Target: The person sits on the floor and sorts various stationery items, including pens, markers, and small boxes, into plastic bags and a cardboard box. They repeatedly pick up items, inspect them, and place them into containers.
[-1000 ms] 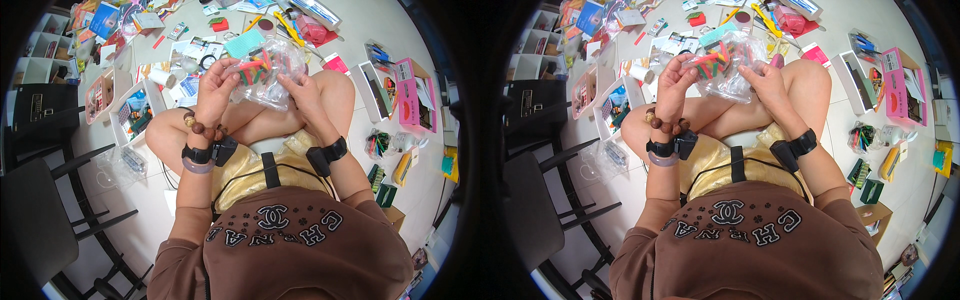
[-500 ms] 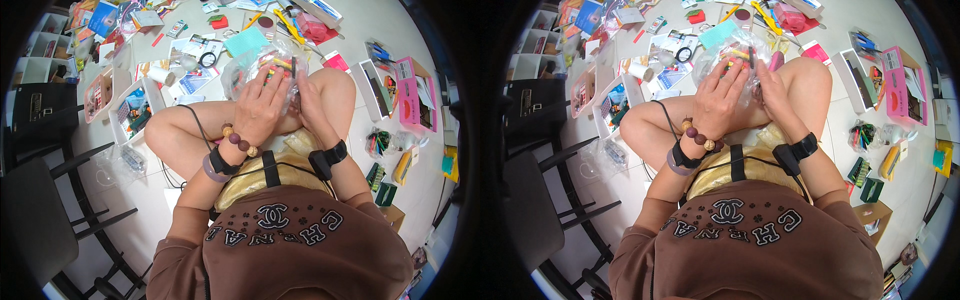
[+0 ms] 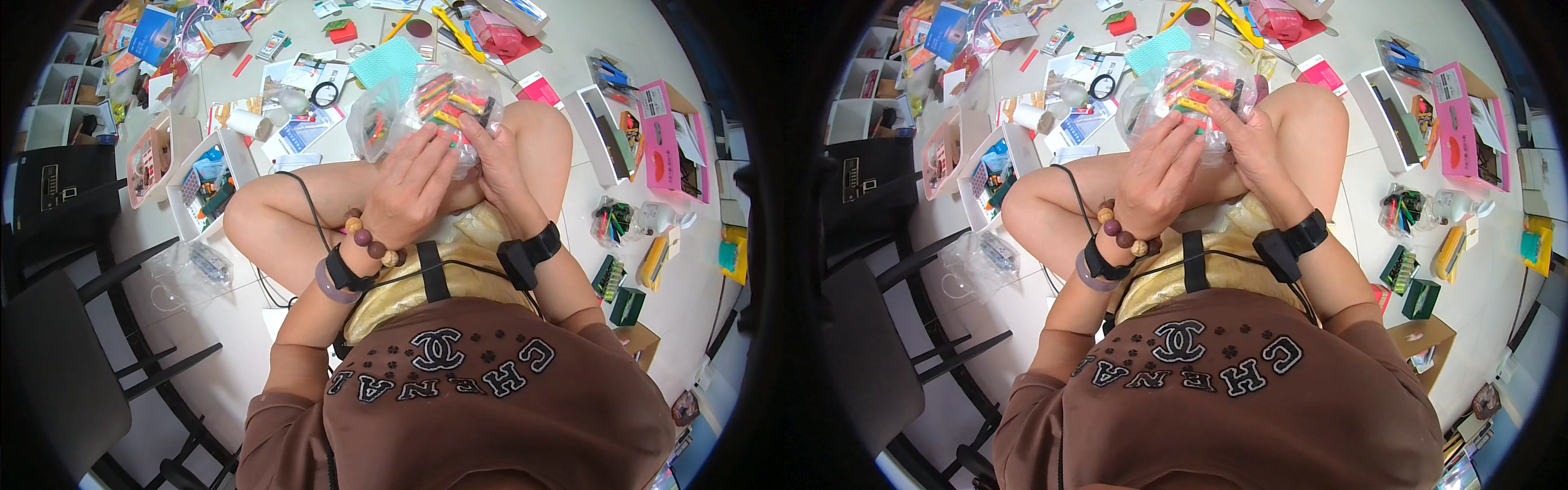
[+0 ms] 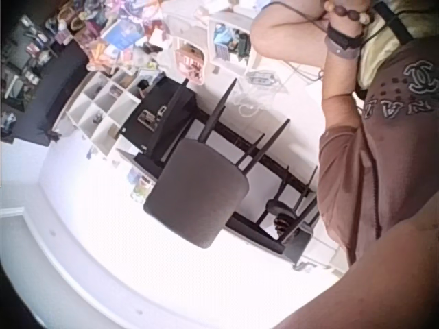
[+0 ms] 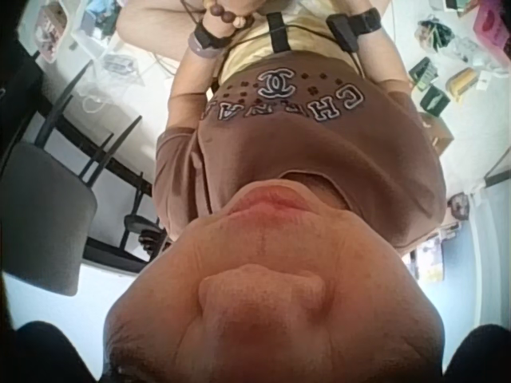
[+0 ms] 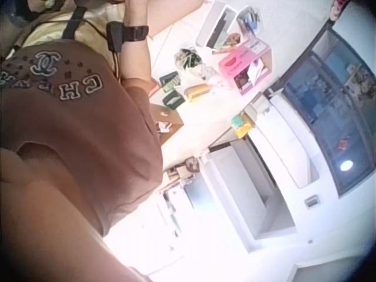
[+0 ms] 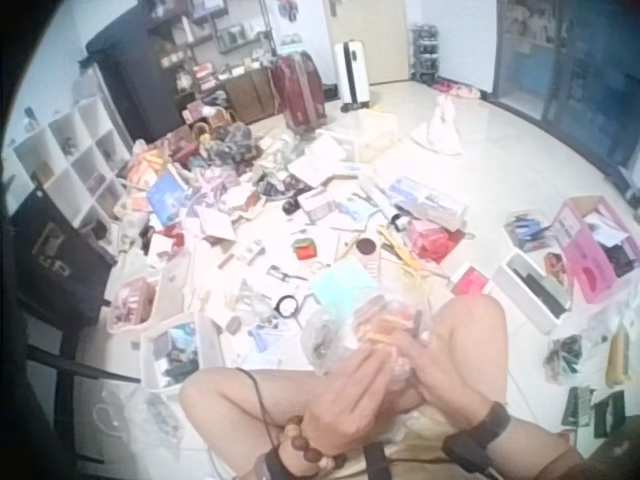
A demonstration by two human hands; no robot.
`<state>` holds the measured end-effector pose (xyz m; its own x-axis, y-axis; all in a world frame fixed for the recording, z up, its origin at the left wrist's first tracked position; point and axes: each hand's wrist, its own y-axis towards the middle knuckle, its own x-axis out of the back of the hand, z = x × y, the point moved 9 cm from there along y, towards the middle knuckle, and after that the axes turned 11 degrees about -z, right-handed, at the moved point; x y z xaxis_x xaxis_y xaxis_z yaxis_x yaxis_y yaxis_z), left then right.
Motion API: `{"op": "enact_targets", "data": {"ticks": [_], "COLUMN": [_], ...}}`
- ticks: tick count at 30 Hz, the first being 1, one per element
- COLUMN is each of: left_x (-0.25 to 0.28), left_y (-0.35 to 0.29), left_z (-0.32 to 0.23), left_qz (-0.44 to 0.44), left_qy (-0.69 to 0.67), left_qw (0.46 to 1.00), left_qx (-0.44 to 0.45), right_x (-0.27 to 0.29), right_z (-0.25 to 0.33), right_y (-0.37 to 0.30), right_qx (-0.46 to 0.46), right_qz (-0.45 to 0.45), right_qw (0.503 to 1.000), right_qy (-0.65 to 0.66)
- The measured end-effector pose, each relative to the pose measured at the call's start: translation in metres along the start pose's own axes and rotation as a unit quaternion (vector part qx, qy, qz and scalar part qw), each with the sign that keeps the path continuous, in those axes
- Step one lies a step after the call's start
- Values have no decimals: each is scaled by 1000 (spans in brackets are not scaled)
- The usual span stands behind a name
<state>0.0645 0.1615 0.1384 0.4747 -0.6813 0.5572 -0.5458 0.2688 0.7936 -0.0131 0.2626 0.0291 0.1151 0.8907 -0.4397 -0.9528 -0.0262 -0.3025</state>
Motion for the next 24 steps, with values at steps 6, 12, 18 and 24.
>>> {"op": "enact_targets", "data": {"ticks": [6,12,18,24], "left_x": [13,29,26,-9], "left_y": [0,-1,-10,-27], "left_z": [-5,6,54,106], "left_qz": [-37,-79,-65,59], "left_qy": [-3,-44,3,53], "left_qw": [999,996,991,969], "left_qx": [-25,2,115,235], "right_x": [2,15,26,34], "right_z": [17,36,42,33], "right_y": [-5,-2,0,7], "right_qx": [24,72,98,91], "right_qz": [-1,-14,-49,-85], "right_qw": [999,997,994,991], "right_qy": [35,29,6,-43]}}
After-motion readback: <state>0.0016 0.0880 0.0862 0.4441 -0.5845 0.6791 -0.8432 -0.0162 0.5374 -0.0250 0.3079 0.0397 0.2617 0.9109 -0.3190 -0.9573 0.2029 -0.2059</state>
